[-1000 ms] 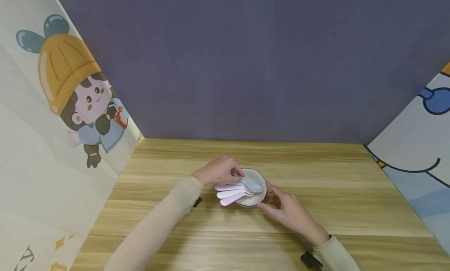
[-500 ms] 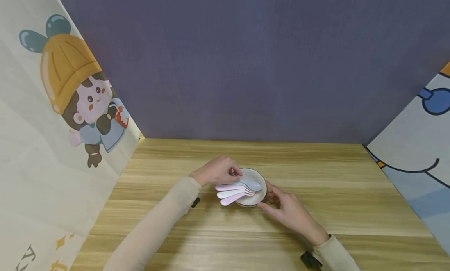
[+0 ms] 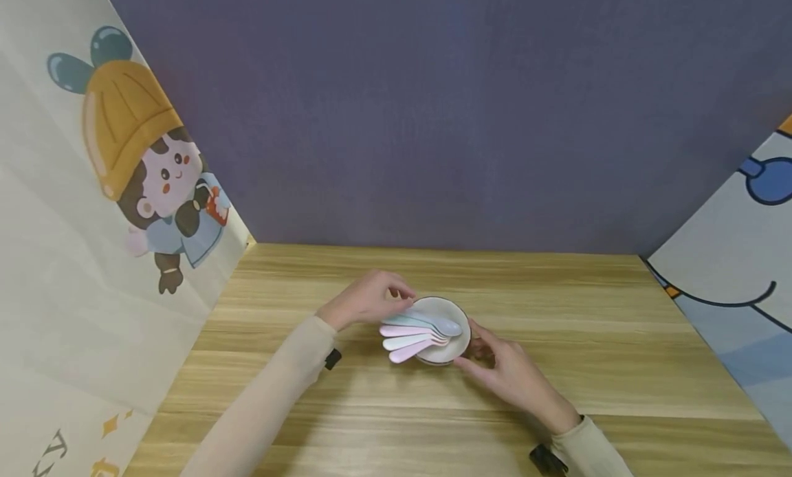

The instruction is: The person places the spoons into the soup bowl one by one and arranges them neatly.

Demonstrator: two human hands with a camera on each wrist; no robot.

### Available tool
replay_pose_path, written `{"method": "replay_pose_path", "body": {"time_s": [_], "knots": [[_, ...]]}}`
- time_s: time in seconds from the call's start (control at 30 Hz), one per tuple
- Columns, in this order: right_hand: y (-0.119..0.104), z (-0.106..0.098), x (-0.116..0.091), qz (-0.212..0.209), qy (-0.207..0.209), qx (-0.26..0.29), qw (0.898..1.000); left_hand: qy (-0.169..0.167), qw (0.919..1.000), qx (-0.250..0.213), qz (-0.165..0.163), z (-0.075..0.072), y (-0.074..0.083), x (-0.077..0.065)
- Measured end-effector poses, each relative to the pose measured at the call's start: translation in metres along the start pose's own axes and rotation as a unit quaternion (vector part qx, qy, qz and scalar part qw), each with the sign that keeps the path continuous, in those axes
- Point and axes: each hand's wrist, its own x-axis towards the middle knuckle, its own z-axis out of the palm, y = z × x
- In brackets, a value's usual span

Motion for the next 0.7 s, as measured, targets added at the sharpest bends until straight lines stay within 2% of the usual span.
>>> {"method": "replay_pose_path", "body": {"time_s": [0.23, 0.43, 0.57, 0.7], "knots": [[0.002, 0.001, 0.001, -0.009, 0.005, -0.004, 1.000, 0.069, 0.9976, -0.002, 0.000, -0.008, -0.009, -0.021], [0.006, -0.003, 0.001, -0.009, -0.002, 0.024, 1.000, 0.108, 0.9941, 0.008, -0.011, -0.007, -0.015, -0.040], [0.007, -0.006, 0.000, -0.005, 0.000, 0.048, 0.999, 0.121, 0.9925, 0.018, 0.000, -0.005, -0.016, -0.055], [0.007, -0.009, -0.002, 0.003, 0.023, 0.053, 0.998, 0.122, 0.9919, 0.037, 0.004, -0.001, -0.016, -0.071]]}}
